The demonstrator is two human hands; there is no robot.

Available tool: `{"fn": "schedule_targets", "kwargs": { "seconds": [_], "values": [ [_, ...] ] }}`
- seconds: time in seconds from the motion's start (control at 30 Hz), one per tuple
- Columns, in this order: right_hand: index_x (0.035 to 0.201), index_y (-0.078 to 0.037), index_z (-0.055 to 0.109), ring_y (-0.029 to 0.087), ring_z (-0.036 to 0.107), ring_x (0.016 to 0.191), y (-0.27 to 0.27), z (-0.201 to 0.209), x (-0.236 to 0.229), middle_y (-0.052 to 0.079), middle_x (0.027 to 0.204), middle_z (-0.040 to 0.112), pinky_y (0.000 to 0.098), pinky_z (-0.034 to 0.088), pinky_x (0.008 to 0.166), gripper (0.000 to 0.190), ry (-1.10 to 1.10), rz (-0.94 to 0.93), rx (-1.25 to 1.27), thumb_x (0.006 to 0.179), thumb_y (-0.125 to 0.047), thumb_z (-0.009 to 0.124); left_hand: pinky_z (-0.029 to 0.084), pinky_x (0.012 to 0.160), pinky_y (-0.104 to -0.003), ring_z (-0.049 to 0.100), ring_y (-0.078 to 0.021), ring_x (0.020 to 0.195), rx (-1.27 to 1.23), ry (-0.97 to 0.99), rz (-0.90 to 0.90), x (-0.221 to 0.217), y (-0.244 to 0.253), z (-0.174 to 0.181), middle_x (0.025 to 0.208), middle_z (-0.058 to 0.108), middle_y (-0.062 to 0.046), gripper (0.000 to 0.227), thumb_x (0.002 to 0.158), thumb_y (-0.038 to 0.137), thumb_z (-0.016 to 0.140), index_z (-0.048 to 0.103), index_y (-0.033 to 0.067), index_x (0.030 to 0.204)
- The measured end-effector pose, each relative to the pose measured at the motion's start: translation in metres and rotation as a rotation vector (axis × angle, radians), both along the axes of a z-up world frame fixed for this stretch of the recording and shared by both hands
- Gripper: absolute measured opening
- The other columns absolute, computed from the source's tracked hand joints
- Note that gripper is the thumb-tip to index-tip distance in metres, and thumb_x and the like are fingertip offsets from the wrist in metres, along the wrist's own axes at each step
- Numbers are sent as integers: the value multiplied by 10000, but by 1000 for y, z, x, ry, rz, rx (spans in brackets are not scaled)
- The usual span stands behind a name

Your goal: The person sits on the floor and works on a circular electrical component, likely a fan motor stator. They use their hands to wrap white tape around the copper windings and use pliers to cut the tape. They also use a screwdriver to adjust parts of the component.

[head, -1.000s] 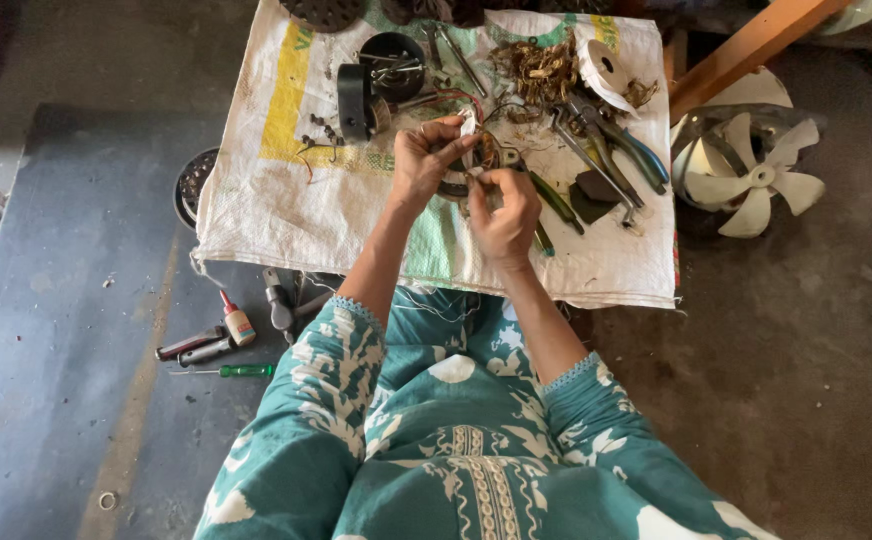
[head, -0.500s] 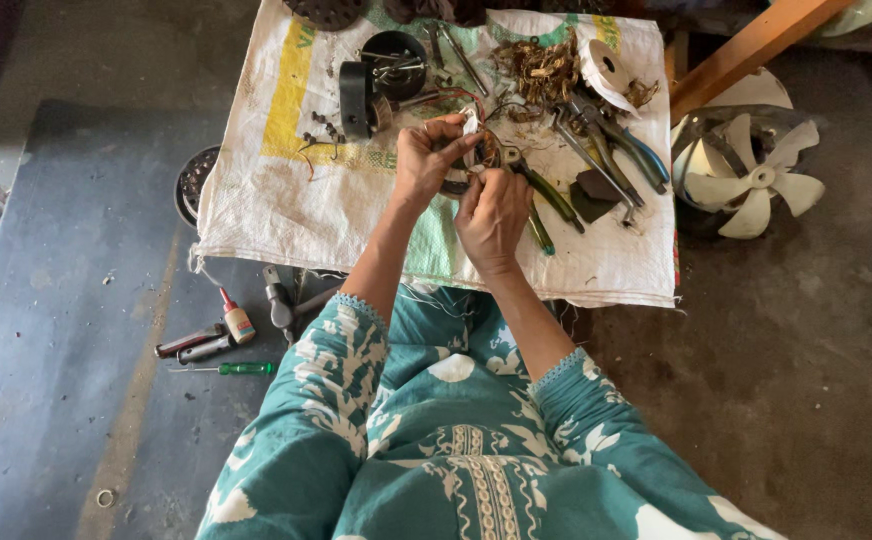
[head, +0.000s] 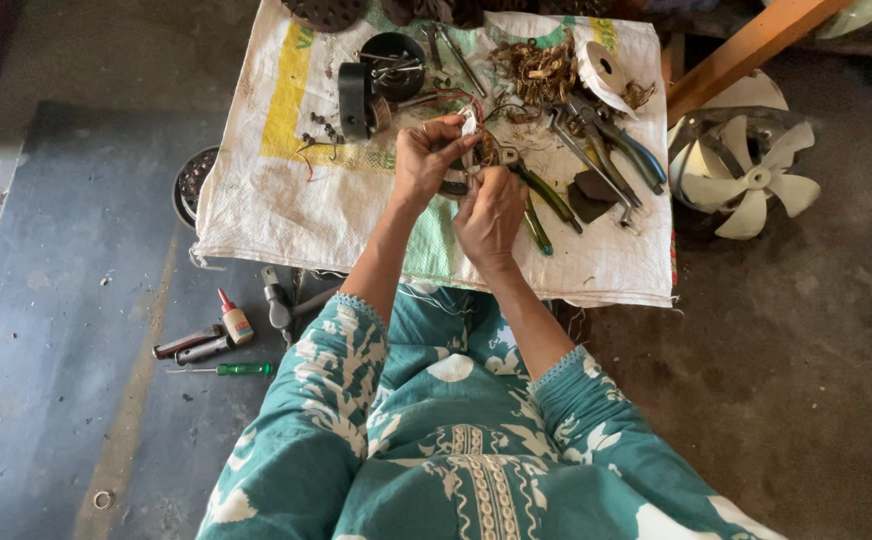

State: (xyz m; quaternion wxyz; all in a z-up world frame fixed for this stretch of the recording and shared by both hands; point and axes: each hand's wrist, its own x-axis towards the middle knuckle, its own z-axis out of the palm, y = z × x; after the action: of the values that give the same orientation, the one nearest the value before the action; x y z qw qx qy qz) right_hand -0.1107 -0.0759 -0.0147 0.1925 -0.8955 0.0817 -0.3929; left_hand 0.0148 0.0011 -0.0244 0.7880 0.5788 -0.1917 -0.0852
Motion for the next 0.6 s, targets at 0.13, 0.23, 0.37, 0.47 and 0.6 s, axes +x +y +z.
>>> {"fn": "schedule_targets", "kwargs": {
  "seconds": [0.13,0.23,0.37,0.47,0.6],
  "values": [
    [1014,-57,491,301,538,906,8,0,-2,125,925,524,475,361,843,107,-41,4,-41,984,-133,560,556,877,-316,671,-141,1069,23,-106,30,-2,2,4,974,772,-99,94,812,13,847,795,-32,876],
    [1006,-56,493,316,540,920,11,2,-6,128,934,532,470,363,861,111,-78,1,-14,989,-128,576,544,862,-314,666,-146,1072,33,-110,35,-1,3,4,958,768,-115,87,820,8,848,791,-48,855],
    [970,-66,533,334,549,907,7,10,-13,130,910,564,471,365,840,123,-104,90,-49,996,-151,618,545,828,-280,666,-117,966,-51,-84,20,-1,-1,4,953,769,-133,105,842,6,844,786,-66,892],
    [940,-73,540,336,559,910,6,14,-15,131,901,579,470,374,822,135,-124,109,-77,1002,-161,621,609,595,-318,696,-98,768,-91,149,-9,-4,-3,11,1019,743,-15,90,795,17,801,758,-48,840],
    [888,-69,536,326,554,866,-1,6,-15,127,867,583,470,387,798,173,-115,104,31,961,-185,642,558,616,-247,659,-77,686,-30,27,49,-2,-8,12,847,778,-79,106,850,20,843,768,-52,871]
  ]
}}
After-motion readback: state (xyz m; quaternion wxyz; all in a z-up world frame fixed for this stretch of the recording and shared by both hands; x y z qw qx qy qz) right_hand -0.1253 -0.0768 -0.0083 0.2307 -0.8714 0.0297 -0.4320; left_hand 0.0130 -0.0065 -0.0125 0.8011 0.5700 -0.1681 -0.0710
